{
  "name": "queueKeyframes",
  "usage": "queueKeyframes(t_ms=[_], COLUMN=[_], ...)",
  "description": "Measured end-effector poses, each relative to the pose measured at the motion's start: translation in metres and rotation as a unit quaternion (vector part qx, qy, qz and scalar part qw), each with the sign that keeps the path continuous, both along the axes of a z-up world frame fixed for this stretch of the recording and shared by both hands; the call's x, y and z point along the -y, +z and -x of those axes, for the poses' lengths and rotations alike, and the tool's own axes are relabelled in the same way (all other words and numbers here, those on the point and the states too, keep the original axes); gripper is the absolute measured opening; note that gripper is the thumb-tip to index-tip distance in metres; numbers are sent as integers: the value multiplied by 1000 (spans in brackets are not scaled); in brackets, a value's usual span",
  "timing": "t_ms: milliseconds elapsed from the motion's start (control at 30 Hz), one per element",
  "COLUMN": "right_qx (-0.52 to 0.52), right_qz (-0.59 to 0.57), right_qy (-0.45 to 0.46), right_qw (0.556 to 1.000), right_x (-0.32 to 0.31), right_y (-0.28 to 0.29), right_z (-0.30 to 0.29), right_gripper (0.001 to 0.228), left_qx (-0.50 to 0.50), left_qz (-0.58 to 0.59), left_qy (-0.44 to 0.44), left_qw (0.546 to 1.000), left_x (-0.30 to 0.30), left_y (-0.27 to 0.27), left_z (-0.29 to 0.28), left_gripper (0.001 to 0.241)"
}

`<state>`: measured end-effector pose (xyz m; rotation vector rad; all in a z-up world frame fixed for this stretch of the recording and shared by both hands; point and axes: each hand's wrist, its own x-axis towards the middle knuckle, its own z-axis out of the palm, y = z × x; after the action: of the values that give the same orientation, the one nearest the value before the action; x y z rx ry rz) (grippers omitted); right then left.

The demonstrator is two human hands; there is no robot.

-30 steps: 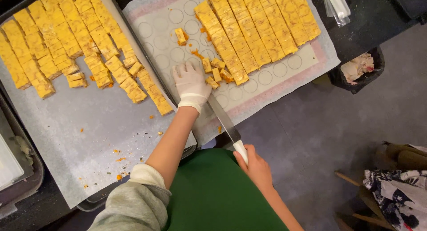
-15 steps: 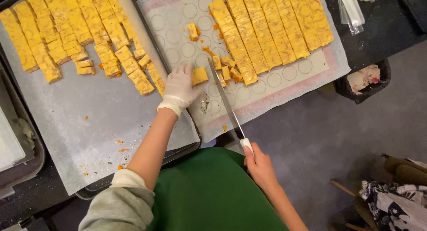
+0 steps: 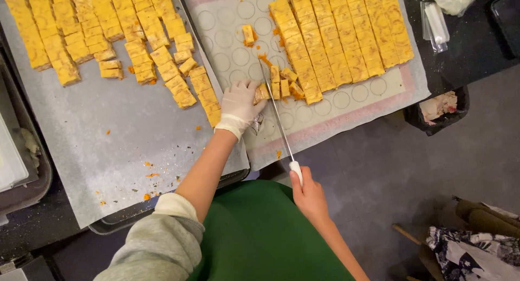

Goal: Cutting a large sheet of yellow pastry into small rectangular pieces using a chef's knife on a silicone mat.

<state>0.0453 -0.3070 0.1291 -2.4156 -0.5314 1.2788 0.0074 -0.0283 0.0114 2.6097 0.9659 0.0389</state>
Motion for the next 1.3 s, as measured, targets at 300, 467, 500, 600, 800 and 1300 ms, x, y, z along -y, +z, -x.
queueKeyframes(t_ms=[300,467,500,600,800,1300], right_qx=[-6,-3,-4,3,7,24], right_qz=[-19,-30,-30,-45,-46,-37], right_qy=[-20,-27,-26,4,18,38], right_qw=[1000,999,999,999,999,998], right_x=[32,20,14,-3,-23,-43], right_y=[-22,-7,-6,-1,13,18], right_z=[4,1,1,-1,-4,7], right_gripper=[42,39,39,38,37,41], left_qx=[38,-3,-4,23,88,110], left_qz=[-19,-30,-30,-57,-74,-41], left_qy=[2,2,3,-3,16,42], left_qw=[999,1000,1000,998,993,992], left_x=[0,-2,-5,-13,-15,-14], left_y=[-5,-3,-9,-19,-6,-17], left_z=[-1,7,10,18,31,33], left_gripper=[58,66,66,70,62,61])
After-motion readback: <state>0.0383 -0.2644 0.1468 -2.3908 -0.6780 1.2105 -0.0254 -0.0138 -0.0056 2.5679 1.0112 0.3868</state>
